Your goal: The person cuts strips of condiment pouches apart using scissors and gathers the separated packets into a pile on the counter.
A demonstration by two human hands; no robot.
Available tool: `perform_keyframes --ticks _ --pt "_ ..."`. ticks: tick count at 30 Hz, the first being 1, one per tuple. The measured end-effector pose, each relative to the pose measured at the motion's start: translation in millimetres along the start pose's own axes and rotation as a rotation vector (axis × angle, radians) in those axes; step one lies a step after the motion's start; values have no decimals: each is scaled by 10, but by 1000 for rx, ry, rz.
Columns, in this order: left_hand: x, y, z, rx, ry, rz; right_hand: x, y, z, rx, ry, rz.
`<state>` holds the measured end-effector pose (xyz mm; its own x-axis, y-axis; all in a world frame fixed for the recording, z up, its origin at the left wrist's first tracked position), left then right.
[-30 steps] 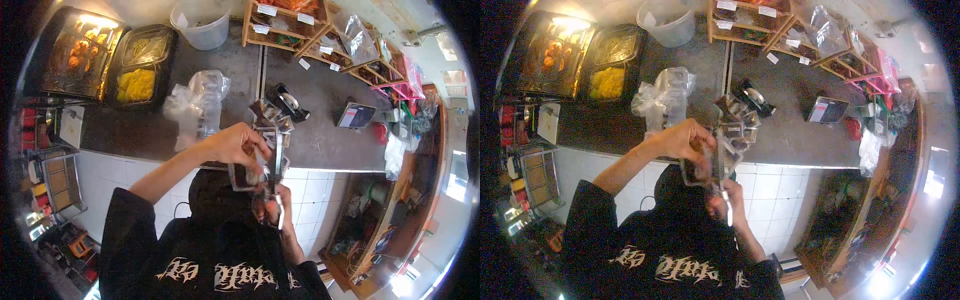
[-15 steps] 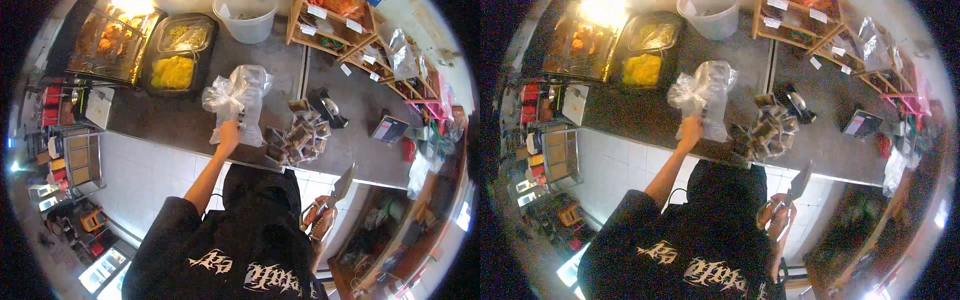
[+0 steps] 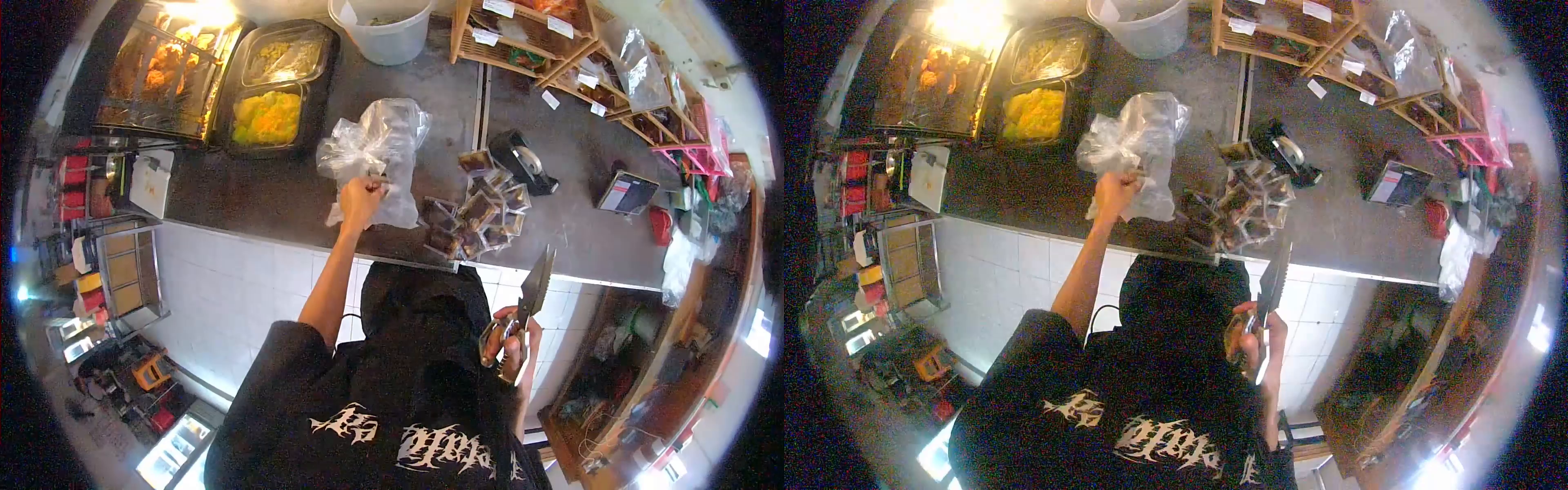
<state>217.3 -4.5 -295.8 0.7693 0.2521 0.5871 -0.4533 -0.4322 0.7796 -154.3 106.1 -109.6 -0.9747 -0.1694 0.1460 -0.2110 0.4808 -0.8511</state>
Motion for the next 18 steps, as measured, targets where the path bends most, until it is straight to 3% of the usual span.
perform_keyframes --ticks 3,6,9,12,15,18 --pt "271 338 37 -106 122 143 -106 -116 82 11 -109 5" --pt "521 638 -9 -370 288 239 -210 -210 116 90 -147 5" --pt "728 866 -88 -554 330 217 -283 -217 170 73 -241 40" --pt "1014 1077 -199 -715 409 -30 -307 -148 186 53 -227 54" --pt "1230 970 -123 -401 375 -462 -396 -302 179 59 -225 31" --pt "1543 1291 -133 -447 395 -504 -407 -229 159 131 -137 -50"
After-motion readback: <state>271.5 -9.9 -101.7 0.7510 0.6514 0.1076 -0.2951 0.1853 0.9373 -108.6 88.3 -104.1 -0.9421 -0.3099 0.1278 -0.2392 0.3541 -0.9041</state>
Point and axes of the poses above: each hand's wrist, its own z-axis towards the middle knuckle, its own x-axis out of the back of the hand, y = z × x, the point moved 9 cm from there along z, towards the middle knuckle, and after that the axes turned 13 degrees about -z, right-handed, at the moved point
